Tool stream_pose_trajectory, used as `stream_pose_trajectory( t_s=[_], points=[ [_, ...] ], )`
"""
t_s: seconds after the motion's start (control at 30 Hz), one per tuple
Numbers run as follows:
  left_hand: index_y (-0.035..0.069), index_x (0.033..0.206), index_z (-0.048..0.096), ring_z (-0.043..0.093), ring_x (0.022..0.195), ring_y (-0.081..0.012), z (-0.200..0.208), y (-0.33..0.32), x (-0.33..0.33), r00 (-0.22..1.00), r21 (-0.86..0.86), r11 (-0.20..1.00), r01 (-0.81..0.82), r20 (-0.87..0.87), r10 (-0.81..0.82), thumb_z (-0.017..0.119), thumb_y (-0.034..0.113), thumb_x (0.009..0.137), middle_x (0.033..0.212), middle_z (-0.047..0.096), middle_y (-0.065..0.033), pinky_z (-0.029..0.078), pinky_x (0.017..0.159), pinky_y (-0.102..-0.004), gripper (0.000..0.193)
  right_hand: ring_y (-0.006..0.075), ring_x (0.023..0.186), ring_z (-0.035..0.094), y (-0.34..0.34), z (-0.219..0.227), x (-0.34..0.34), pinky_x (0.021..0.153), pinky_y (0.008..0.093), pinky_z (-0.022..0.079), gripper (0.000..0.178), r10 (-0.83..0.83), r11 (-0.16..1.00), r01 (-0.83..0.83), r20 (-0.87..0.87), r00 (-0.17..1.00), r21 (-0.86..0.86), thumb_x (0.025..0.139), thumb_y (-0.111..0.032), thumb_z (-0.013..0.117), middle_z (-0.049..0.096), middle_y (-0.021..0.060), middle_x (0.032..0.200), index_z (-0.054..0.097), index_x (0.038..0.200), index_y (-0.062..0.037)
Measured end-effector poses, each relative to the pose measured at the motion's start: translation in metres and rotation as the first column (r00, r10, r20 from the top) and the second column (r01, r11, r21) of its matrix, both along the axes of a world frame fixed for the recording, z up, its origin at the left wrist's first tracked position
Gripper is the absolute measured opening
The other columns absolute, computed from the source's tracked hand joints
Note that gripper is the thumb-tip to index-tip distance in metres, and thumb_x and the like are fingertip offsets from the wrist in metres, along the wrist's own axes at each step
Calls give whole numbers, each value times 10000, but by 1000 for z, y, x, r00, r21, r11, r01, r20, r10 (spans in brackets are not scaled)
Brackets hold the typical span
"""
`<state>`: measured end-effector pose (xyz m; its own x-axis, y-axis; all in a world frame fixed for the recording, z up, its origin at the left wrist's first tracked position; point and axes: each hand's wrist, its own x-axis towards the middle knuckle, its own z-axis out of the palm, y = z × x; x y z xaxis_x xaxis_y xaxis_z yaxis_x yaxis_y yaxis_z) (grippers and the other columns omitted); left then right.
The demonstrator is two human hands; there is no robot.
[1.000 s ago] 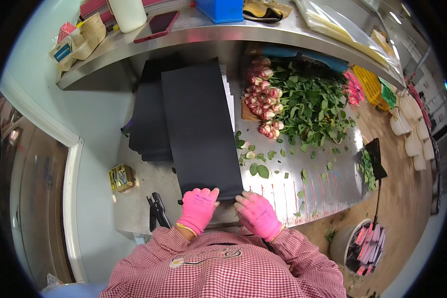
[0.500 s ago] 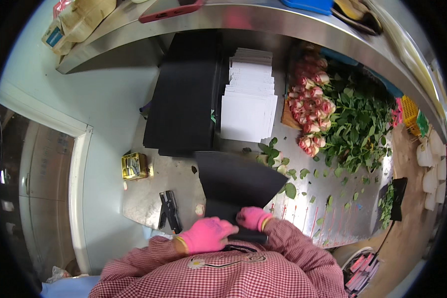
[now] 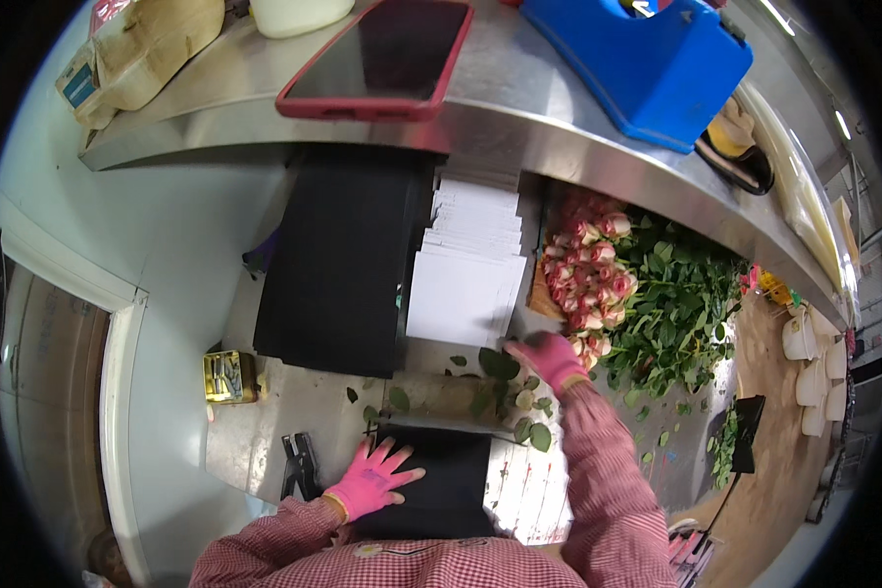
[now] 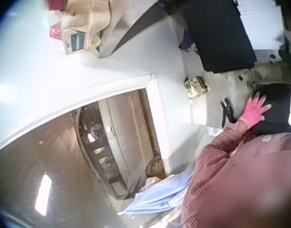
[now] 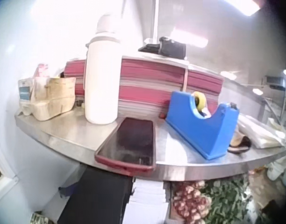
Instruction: The person arranges pink roses into small black boxes lined with white paper. They use a stapler to secure the boxes and then wrap the bundles in clear plastic film. The finished packages are stacked on the floor.
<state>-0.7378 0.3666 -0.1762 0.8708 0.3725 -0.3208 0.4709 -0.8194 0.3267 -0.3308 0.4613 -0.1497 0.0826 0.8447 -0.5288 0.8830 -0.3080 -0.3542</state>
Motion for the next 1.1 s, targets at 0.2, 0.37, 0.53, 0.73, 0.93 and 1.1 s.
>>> stream_pose_trajectory(
  t_s=[0.2, 0.37, 0.53, 0.73, 0.93, 1.1],
  points=[
    [349, 1424, 461, 336, 1357, -380, 0, 4, 1, 999, 17, 1000, 19, 30, -19, 655, 485, 811, 1470, 392, -100, 230, 1093, -630, 657, 277, 1027, 645, 58, -44, -47, 907, 365, 487, 604, -502, 824, 539, -214, 838, 177, 816, -434, 749, 684, 208, 1069, 642, 1167, 46],
    [346, 1419, 474, 328, 1362, -394, -5, 5, 8, 998, 10, 1000, 26, 64, -26, 667, 477, 799, 1476, 391, -104, 222, 1103, -621, 662, 126, 695, 561, 21, -95, 5, 669, 289, 476, 262, -457, 702, 684, -610, 647, 200, 845, -202, 750, 656, 45, 768, 651, 941, 21],
    [325, 1418, 479, 295, 1388, -410, -11, -3, -1, 997, -9, 1000, -28, 78, 29, 677, 461, 791, 1499, 378, -115, 197, 1121, -625, 672, 87, 681, 546, -65, 89, -27, 596, 227, 443, 161, -334, 610, 716, -710, 620, 340, 833, -49, 721, 602, 17, 783, 569, 883, -39],
    [308, 1419, 454, 285, 1409, -351, -10, 0, 4, 996, 20, 1000, -24, 91, 22, 730, 458, 754, 1504, 367, -70, 214, 1132, -603, 735, 137, 877, 626, -224, 88, -69, 768, 281, 511, 296, -160, 900, 379, -648, 745, 214, 853, -35, 696, 656, 70, 982, 596, 1126, 15],
    [236, 1477, 370, 278, 1412, -364, -14, -7, -9, 980, -26, 991, -129, 151, 131, 697, 524, 766, 1514, 344, -117, 199, 1150, -575, 834, 158, 748, 637, -234, -24, -89, 667, 304, 520, 299, -502, 862, 463, -484, 717, -208, 849, -158, 713, 688, 91, 892, 626, 1036, 59],
    [180, 1457, 412, 274, 1399, -421, -16, -6, -8, 973, 2, 994, -106, 207, 103, 672, 553, 766, 1483, 355, -185, 204, 1142, -571, 827, 366, 929, 668, -189, -47, -128, 821, 433, 526, 534, -327, 906, 253, -180, 928, -339, 787, -466, 710, 695, 231, 973, 667, 969, 35]
  ],
)
